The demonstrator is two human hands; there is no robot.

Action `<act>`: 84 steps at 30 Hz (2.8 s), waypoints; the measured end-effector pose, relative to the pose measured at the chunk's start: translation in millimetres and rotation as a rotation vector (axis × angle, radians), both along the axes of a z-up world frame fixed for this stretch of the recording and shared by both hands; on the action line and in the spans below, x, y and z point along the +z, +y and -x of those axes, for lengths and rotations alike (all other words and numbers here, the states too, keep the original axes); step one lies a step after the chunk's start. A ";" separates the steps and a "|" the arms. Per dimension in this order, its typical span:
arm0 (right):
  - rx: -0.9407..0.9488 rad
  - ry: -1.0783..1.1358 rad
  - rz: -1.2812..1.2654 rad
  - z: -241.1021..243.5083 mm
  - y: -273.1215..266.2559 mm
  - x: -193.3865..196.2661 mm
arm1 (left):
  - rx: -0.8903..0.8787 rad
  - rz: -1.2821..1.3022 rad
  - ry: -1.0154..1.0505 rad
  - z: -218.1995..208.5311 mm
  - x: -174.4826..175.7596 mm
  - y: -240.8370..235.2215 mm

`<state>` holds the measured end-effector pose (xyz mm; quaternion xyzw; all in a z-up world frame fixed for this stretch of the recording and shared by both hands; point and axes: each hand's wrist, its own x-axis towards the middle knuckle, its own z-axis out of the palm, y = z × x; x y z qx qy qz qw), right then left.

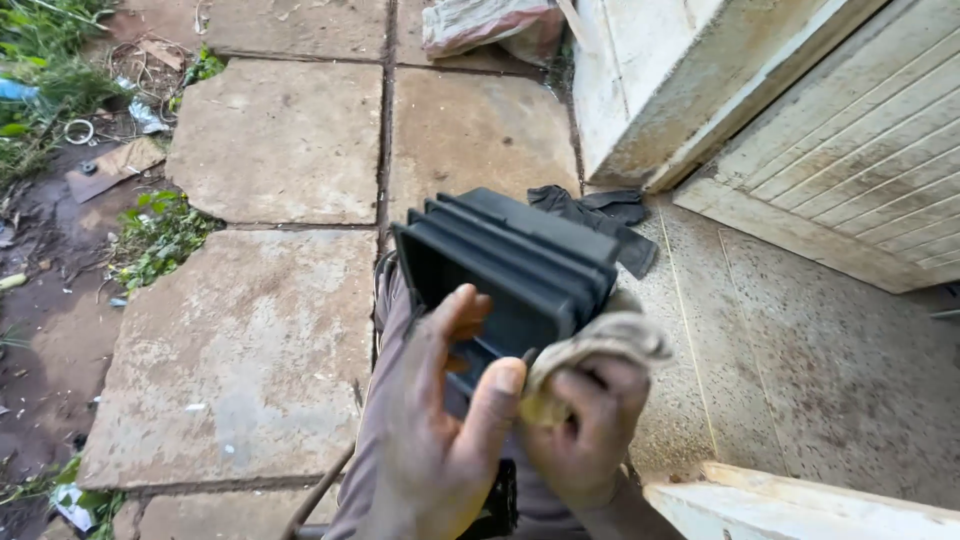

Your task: Cleaning a black plastic box using a cloth while sitting outside.

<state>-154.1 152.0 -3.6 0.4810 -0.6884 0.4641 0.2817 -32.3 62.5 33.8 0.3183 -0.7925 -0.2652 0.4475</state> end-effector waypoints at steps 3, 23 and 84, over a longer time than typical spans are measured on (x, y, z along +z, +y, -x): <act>0.197 0.034 -0.049 -4.2 6.6 -10.7 | -0.286 -0.788 0.266 2.7 6.0 -15.4; 0.335 -0.113 -0.802 24.6 10.9 46.9 | -0.498 -1.033 0.244 36.8 3.1 -58.7; 0.499 -0.581 -0.669 99.2 -95.3 57.7 | -0.544 -0.922 0.185 30.2 -8.9 -56.1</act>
